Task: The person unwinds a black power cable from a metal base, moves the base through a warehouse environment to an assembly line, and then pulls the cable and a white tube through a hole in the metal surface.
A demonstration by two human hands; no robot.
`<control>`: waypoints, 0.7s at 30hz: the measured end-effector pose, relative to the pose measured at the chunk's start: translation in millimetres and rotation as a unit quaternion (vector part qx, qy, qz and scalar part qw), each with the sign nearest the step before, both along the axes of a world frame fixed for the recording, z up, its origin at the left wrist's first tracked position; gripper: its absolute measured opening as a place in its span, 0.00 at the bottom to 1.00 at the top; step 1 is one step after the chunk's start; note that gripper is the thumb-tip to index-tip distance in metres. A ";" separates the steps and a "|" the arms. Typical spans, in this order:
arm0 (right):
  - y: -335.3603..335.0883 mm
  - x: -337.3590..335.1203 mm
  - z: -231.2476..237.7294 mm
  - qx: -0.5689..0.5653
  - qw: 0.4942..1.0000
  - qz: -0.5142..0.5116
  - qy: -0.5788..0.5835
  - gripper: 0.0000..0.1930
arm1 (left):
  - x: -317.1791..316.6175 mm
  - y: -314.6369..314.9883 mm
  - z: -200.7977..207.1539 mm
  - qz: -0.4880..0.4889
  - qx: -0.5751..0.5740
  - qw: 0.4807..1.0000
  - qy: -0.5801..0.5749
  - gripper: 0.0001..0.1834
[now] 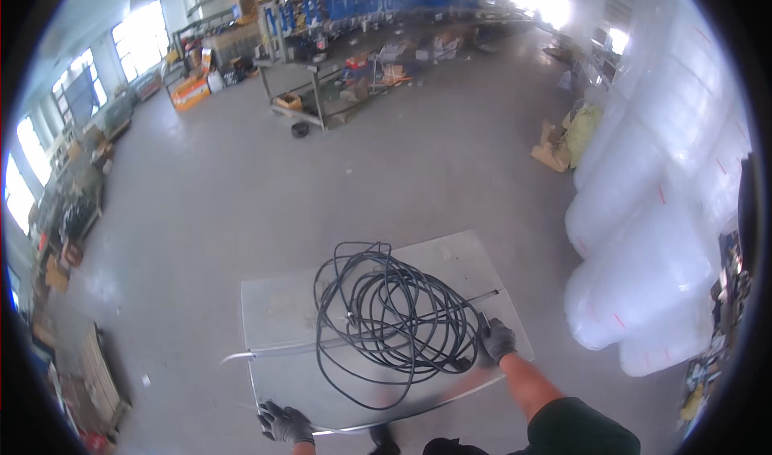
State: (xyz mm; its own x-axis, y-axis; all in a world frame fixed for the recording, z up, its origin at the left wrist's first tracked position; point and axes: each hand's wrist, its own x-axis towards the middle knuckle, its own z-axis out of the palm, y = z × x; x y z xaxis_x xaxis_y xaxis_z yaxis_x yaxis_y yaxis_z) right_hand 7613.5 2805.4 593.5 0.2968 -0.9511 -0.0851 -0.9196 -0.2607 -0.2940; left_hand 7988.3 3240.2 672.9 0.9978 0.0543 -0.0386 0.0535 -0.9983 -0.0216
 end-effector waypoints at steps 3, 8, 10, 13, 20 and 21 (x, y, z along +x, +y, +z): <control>-53.8 52.0 -0.5 0.023 1.000 -0.014 0.012 0.15 | 72.0 -61.4 -2.5 0.019 0.016 0.999 0.047 0.37; -176.5 147.6 -2.6 -0.004 1.000 -0.011 -0.010 0.15 | 167.0 -196.6 5.9 0.026 -0.011 0.998 0.054 0.38; -224.0 184.1 -1.6 0.000 1.000 -0.014 -0.011 0.15 | 205.2 -244.3 6.6 0.022 -0.019 0.998 0.058 0.37; -281.9 243.7 -1.1 -0.006 0.999 -0.006 -0.031 0.15 | 272.7 -299.3 -11.4 -0.007 -0.016 0.999 0.034 0.43; -390.3 345.4 -5.7 0.020 0.998 -0.054 -0.029 0.14 | 407.9 -419.8 -22.9 -0.022 -0.071 0.997 -0.008 0.43; -411.1 359.7 -6.6 0.020 0.998 -0.052 -0.028 0.14 | 432.0 -445.4 -29.2 -0.034 -0.081 0.996 -0.010 0.42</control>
State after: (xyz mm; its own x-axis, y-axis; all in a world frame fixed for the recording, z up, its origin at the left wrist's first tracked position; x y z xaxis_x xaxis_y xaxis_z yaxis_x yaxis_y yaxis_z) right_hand 7973.2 2394.3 586.9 0.2023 -0.9732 -0.1094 -0.9230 -0.1521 -0.3535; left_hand 8420.3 2794.7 643.7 0.9996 -0.0190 -0.0209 -0.0159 -0.9900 0.1401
